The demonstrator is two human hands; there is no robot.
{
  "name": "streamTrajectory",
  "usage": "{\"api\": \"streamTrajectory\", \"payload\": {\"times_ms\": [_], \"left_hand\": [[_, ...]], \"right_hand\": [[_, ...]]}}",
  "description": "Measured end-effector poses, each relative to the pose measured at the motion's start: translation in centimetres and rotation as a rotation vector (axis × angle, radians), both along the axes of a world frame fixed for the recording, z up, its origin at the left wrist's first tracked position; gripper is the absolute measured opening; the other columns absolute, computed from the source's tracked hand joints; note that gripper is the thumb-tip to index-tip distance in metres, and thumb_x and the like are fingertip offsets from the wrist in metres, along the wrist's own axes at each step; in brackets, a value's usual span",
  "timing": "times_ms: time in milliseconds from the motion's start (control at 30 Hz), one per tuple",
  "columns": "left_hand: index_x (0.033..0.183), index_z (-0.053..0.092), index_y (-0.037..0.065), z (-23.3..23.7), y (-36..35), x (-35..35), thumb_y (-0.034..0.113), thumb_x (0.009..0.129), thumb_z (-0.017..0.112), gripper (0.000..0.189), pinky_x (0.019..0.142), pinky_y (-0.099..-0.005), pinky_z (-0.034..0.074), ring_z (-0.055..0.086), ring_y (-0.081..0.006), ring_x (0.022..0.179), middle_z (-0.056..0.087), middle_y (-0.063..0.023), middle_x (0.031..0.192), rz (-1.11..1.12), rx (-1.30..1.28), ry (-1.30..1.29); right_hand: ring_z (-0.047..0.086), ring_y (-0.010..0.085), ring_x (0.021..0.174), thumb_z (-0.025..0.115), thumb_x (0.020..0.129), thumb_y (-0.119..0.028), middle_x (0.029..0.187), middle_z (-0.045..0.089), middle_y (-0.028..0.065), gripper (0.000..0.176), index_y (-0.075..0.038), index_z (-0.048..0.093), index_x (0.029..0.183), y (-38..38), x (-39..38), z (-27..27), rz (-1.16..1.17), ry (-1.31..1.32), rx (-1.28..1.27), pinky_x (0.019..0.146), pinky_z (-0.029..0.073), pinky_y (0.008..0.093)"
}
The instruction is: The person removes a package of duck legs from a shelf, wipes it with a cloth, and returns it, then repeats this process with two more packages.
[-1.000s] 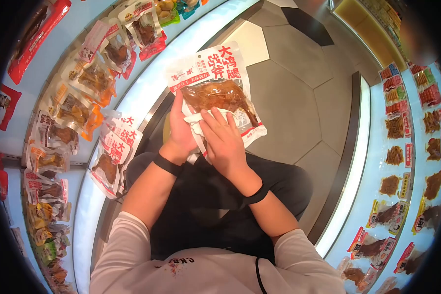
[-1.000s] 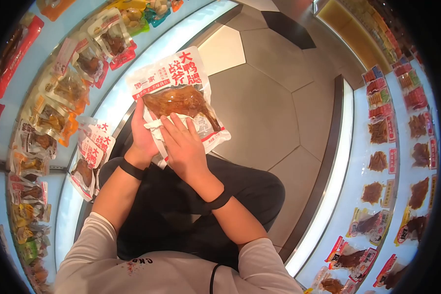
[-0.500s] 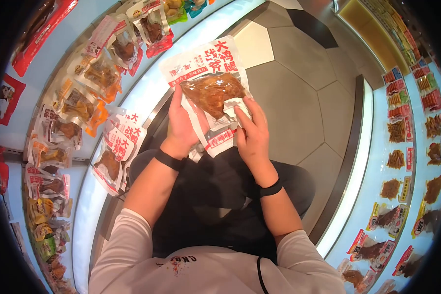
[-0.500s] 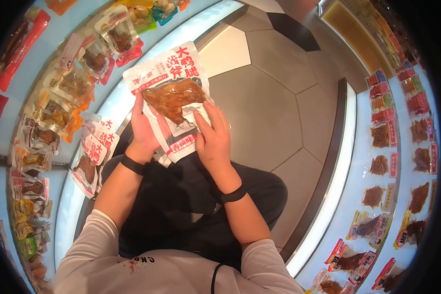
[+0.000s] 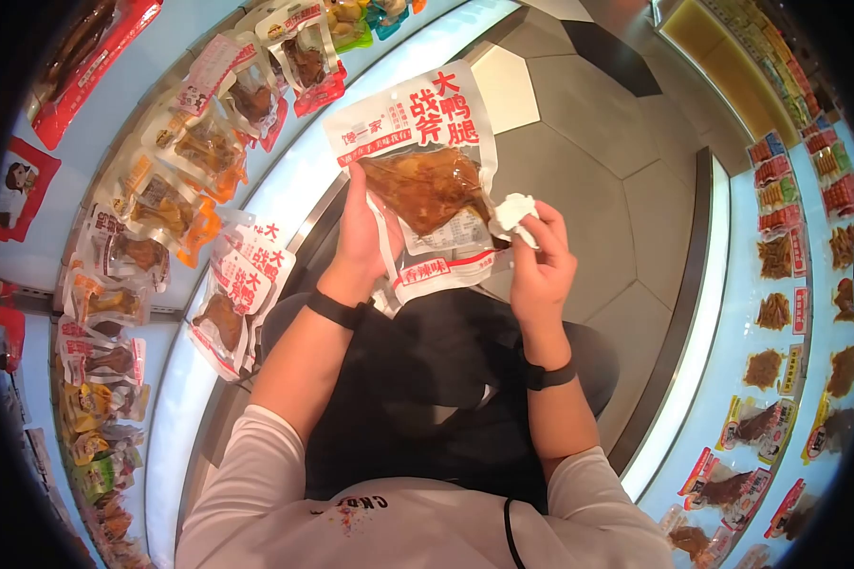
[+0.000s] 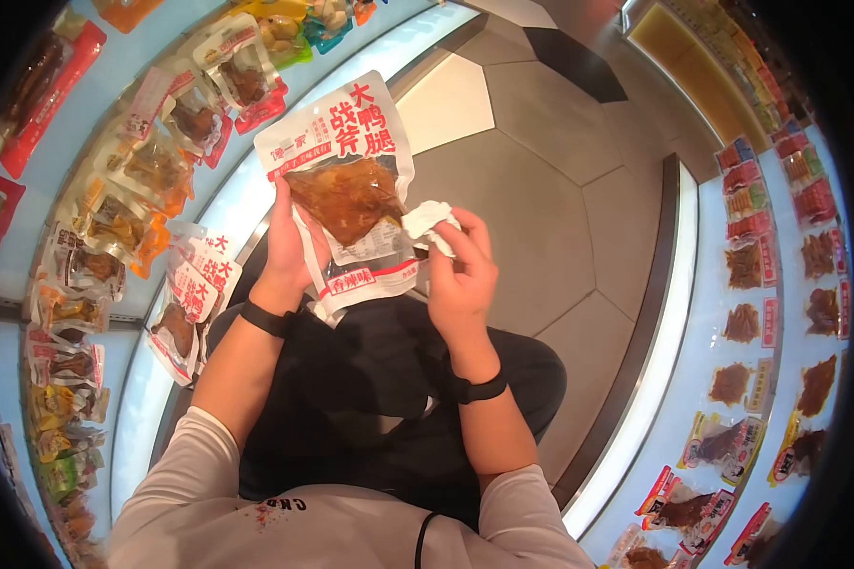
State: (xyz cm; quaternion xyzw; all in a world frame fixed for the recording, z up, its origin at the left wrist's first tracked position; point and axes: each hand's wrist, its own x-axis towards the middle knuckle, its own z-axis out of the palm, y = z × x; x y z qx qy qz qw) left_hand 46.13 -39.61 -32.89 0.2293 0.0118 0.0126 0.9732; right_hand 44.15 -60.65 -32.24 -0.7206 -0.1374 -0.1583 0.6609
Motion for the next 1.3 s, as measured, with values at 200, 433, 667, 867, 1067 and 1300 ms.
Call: {"api": "streamTrajectory", "payload": {"times_ms": [200,433,667,867,1067,1300], "left_hand": [[0.105,0.046,0.003,-0.3,2.2,-1.7,0.047,0.094,0.054,0.046,0.069,-0.0304,0.050,0.053,-0.0168,0.064,0.051,-0.0046,0.077,-0.526,-0.360,-0.190],[0.085,0.038,0.002,3.1,0.0,-3.5,0.037,0.101,0.041,0.038,0.039,-0.0232,0.034,0.035,-0.0159,0.046,0.032,-0.0046,0.055,-0.625,-0.444,0.124],[0.092,0.039,0.000,-0.9,-0.4,-2.1,0.036,0.100,0.042,0.037,0.054,-0.0257,0.038,0.041,-0.0167,0.059,0.042,-0.0079,0.073,-0.666,-0.368,-0.040],[0.100,0.045,0.000,-0.5,-0.8,-3.1,0.035,0.094,0.054,0.037,0.058,-0.0256,0.039,0.043,-0.0168,0.069,0.045,-0.0087,0.085,-0.528,-0.303,-0.084],[0.091,0.042,0.003,-1.1,-0.7,-2.5,0.035,0.101,0.041,0.033,0.055,-0.0263,0.035,0.039,-0.0162,0.060,0.040,-0.0075,0.070,-0.572,-0.292,-0.041],[0.092,0.043,0.003,-0.7,-1.3,-2.5,0.037,0.104,0.039,0.036,0.057,-0.0259,0.035,0.039,-0.0149,0.059,0.044,-0.0064,0.078,-0.565,-0.291,-0.074]], "right_hand": [[0.061,0.0243,0.108,0.052,0.092,0.005,0.129,0.059,0.0168,0.032,0.005,0.057,0.123,-1.0,0.0,1.4,0.148,0.161,0.400,0.092,0.050,0.0368],[0.062,0.0276,0.100,0.067,0.063,0.009,0.111,0.067,0.0115,0.040,-0.003,0.069,0.101,5.5,-4.8,2.8,0.392,-0.500,-0.269,0.085,0.049,0.0378],[0.058,0.0240,0.086,0.074,0.060,0.002,0.108,0.065,0.0072,0.039,-0.007,0.070,0.098,7.1,-6.1,1.9,0.304,-0.533,-0.480,0.076,0.047,0.0376],[0.057,0.0266,0.084,0.071,0.057,0.005,0.102,0.061,0.0074,0.038,-0.004,0.068,0.095,6.8,-5.4,0.7,0.117,-0.417,-0.466,0.073,0.047,0.0386],[0.059,0.0254,0.087,0.071,0.056,0.006,0.102,0.063,0.0065,0.040,-0.005,0.067,0.095,7.3,-6.0,0.9,0.247,-0.503,-0.423,0.076,0.045,0.0365],[0.060,0.0251,0.088,0.071,0.057,0.004,0.101,0.065,0.0048,0.042,-0.006,0.067,0.098,6.2,-5.0,0.2,0.196,-0.460,-0.437,0.076,0.045,0.0383]]}}
